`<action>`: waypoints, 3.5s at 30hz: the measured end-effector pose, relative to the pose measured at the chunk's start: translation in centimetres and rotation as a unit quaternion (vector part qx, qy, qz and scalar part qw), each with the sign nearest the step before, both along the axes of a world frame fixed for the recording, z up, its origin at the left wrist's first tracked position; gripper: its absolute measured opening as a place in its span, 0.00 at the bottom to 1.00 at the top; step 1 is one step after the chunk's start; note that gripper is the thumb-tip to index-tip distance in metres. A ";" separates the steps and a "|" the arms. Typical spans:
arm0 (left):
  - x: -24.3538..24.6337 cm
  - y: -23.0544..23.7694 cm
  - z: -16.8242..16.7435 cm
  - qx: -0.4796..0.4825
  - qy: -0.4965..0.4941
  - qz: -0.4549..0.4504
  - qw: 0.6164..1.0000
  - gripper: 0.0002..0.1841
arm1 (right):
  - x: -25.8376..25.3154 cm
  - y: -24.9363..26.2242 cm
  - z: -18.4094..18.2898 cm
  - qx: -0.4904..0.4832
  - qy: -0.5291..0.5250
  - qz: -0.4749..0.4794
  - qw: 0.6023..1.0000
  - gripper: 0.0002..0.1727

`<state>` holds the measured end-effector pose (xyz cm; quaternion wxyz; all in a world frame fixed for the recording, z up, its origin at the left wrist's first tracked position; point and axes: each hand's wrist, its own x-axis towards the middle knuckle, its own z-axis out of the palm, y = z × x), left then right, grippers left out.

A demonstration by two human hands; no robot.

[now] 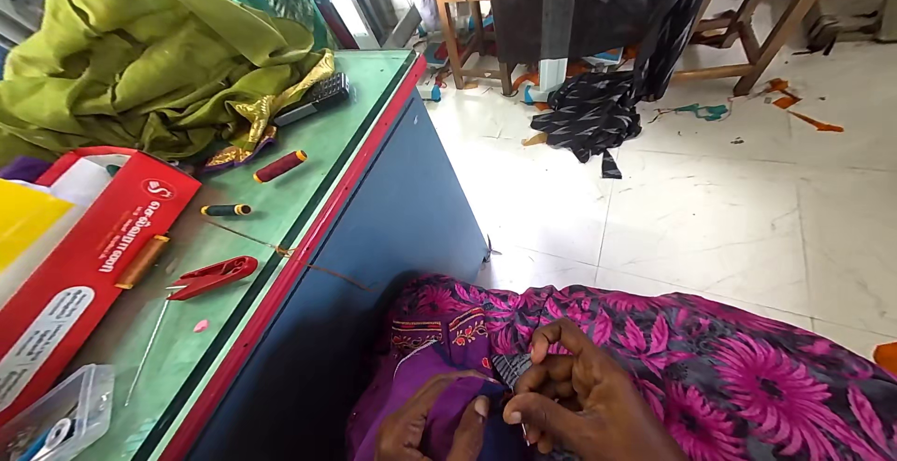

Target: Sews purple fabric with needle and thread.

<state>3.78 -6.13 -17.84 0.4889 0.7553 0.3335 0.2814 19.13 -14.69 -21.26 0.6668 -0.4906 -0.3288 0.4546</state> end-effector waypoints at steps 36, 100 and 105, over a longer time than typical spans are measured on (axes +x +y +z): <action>0.2 0.2 0.2 -0.074 -0.009 0.056 0.996 0.07 | 2.2 -0.3 -1.2 0.067 0.080 0.180 0.978 0.04; 0.4 -0.4 -0.1 -0.099 -0.022 0.059 0.993 0.08 | 0.5 -0.3 -1.3 0.067 -0.180 -0.010 0.981 0.10; 0.6 -0.6 -0.4 -0.081 -0.019 0.039 0.996 0.05 | 0.4 -0.1 -1.3 0.089 -0.165 -0.031 0.982 0.10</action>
